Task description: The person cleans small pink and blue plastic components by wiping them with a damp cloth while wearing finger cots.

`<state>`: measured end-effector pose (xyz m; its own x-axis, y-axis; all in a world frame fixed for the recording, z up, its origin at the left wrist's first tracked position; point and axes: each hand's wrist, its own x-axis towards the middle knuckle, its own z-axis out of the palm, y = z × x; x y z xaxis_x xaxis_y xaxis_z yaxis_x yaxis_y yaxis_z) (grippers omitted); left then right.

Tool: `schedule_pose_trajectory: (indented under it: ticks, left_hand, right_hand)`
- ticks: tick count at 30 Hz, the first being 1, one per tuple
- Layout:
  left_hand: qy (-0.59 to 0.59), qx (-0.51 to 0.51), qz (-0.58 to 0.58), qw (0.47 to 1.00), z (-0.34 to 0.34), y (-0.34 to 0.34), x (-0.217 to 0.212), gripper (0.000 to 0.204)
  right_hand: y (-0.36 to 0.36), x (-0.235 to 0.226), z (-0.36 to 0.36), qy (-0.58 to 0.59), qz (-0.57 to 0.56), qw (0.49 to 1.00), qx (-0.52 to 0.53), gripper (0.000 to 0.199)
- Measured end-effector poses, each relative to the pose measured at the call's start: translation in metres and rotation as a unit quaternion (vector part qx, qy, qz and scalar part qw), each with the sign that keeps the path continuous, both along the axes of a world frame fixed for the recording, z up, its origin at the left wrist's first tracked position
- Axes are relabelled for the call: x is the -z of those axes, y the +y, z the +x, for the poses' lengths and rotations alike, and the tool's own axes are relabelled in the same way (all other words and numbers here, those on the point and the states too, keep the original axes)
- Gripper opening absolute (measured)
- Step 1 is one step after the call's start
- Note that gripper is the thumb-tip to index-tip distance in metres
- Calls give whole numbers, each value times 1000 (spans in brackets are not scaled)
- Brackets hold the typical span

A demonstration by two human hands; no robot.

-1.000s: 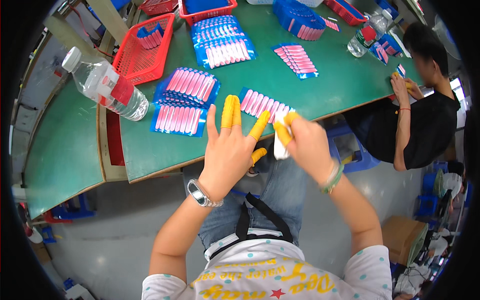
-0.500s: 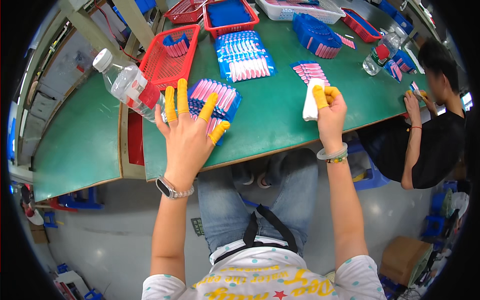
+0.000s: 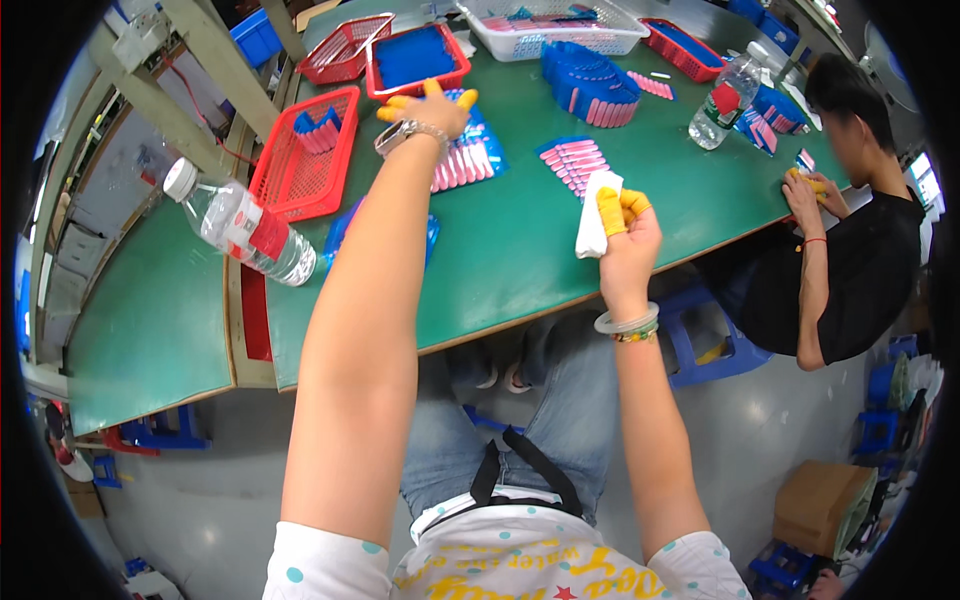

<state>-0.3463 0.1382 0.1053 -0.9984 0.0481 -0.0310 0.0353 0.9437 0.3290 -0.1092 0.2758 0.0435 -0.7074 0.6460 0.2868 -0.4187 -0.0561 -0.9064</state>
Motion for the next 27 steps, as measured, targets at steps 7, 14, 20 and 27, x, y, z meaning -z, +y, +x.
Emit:
schedule_pose_trajectory:
  ticks: [7,14,20,27]
  left_hand:
    - [69,-49,17,996,-4,14,38,79]
    - [35,41,-31,998,35,34,28,69]
    - [47,115,-51,991,76,61,31,71]
    - [111,88,30,989,85,51,35,74]
  right_hand:
    - [0,1,5,49,-50,997,32,16]
    - [4,2,3,77,-61,994,41,15]
    - [5,3,5,101,-77,991,31,13]
    - [2,4,2,78,-81,993,27,13]
